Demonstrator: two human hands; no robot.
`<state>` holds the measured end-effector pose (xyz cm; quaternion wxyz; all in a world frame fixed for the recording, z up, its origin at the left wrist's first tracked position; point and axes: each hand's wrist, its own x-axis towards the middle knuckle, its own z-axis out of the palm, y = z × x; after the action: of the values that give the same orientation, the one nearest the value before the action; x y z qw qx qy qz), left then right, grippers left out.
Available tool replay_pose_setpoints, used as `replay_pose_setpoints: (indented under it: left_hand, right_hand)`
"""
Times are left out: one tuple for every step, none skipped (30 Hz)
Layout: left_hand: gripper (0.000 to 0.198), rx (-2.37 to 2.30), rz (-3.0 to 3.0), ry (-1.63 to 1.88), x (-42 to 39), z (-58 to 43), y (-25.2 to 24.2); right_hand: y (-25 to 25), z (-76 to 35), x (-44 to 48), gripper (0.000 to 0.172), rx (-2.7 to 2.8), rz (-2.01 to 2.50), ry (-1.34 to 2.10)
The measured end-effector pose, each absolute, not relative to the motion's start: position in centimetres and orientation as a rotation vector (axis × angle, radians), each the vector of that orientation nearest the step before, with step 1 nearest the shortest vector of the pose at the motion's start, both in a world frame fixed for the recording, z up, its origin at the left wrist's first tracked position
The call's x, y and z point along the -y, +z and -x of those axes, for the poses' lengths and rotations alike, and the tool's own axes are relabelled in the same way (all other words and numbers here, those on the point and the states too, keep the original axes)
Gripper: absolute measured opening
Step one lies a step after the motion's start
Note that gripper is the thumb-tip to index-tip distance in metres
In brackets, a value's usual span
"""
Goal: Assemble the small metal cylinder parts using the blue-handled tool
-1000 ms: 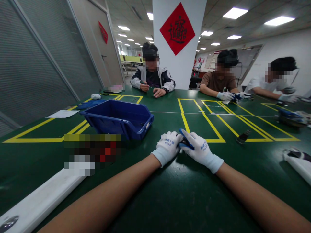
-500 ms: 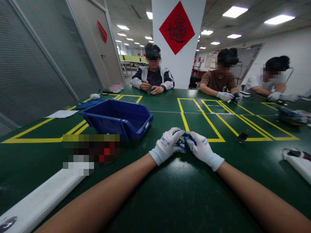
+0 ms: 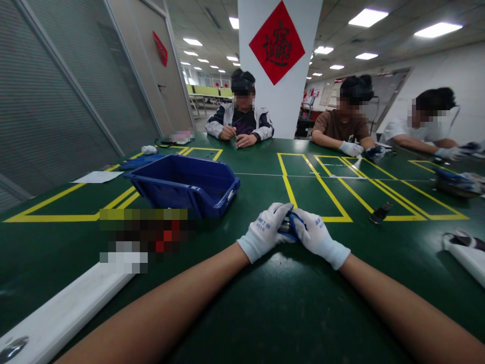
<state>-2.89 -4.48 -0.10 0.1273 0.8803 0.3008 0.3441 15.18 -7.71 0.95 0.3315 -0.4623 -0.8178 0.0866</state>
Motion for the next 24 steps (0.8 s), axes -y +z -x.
replay_pose_setpoints:
  left_hand:
    - [0.078,-0.907,-2.527,1.014,4.3,2.9,-0.1]
    - [0.076,-0.947,-2.487,1.034,4.1,2.9,-0.2]
    - [0.073,-0.997,-2.443,1.057,3.9,3.0,-0.2]
    - [0.071,-1.054,-2.395,1.081,3.7,3.1,-0.2]
    - [0.068,-1.113,-2.347,1.102,3.6,3.2,-0.2]
    - [0.066,-1.163,-2.307,1.111,3.4,3.3,-0.1]
    - [0.062,-1.195,-2.284,1.102,3.3,3.4,-0.1]
    - [0.057,-1.205,-2.281,1.078,3.2,3.5,-0.1]
    - [0.053,-1.195,-2.298,1.046,3.1,3.5,-0.1]
    - [0.049,-1.172,-2.328,1.011,3.1,3.6,-0.1]
    - [0.047,-1.144,-2.363,0.98,3.2,3.6,-0.1]
    - [0.046,-1.119,-2.392,0.961,3.2,3.6,-0.1]
    - [0.047,-1.1,-2.409,0.956,3.3,3.6,-0.1]
    - [0.049,-1.088,-2.411,0.964,3.4,3.5,-0.1]
    - [0.053,-1.076,-2.404,0.979,3.5,3.5,-0.2]
    - [0.058,-1.064,-2.393,0.997,3.7,3.5,-0.2]
    - [0.062,-1.052,-2.383,1.016,3.8,3.5,-0.2]
    - [0.065,-1.042,-2.375,1.032,4.0,3.5,-0.2]
    - [0.067,-1.033,-2.372,1.043,4.2,3.4,-0.2]
    - [0.067,-1.025,-2.373,1.05,4.3,3.4,-0.2]
    - [0.065,-1.018,-2.375,1.056,4.5,3.4,-0.2]
    - [0.064,-1.014,-2.377,1.061,4.6,3.4,-0.1]
    - [0.062,-1.01,-2.378,1.065,4.7,3.4,-0.1]
    - [0.06,-1.006,-2.38,1.064,4.8,3.4,0.0]
  right_hand:
    - [1.1,-15.1,7.7,0.029,2.103,1.201,0.252]
    - [1.3,-15.0,7.7,0.03,2.066,1.195,0.279]
    - [1.5,-14.9,7.7,0.031,2.029,1.192,0.305]
    - [1.6,-14.8,7.7,0.032,1.998,1.192,0.332]
    - [1.8,-14.7,7.7,0.034,1.974,1.195,0.358]
    - [1.9,-14.7,7.7,0.037,1.96,1.2,0.38]
    - [1.9,-14.6,7.6,0.039,1.954,1.207,0.397]
    - [1.8,-14.6,7.6,0.039,1.955,1.211,0.408]
    - [1.7,-14.7,7.5,0.038,1.959,1.212,0.414]
    - [1.6,-14.7,7.4,0.037,1.965,1.213,0.417]
    - [1.5,-14.8,7.3,0.036,1.971,1.212,0.422]
    - [1.4,-14.9,7.2,0.035,1.977,1.208,0.429]
    - [1.3,-15.0,7.1,0.035,1.979,1.203,0.435]
    - [1.2,-15.1,7.1,0.034,1.979,1.198,0.441]
    - [1.2,-15.2,7.1,0.034,1.977,1.194,0.446]
    - [1.2,-15.2,7.1,0.033,1.973,1.193,0.447]
    - [1.3,-15.2,7.2,0.033,1.969,1.194,0.446]
    - [1.4,-15.2,7.2,0.032,1.966,1.197,0.447]
    - [1.4,-15.2,7.2,0.032,1.962,1.201,0.452]
    - [1.5,-15.2,7.3,0.032,1.958,1.206,0.457]
    - [1.6,-15.2,7.3,0.031,1.954,1.213,0.461]
    - [1.7,-15.2,7.3,0.031,1.952,1.221,0.466]
    - [1.8,-15.3,7.3,0.03,1.952,1.228,0.471]
    - [1.9,-15.3,7.3,0.03,1.951,1.234,0.474]
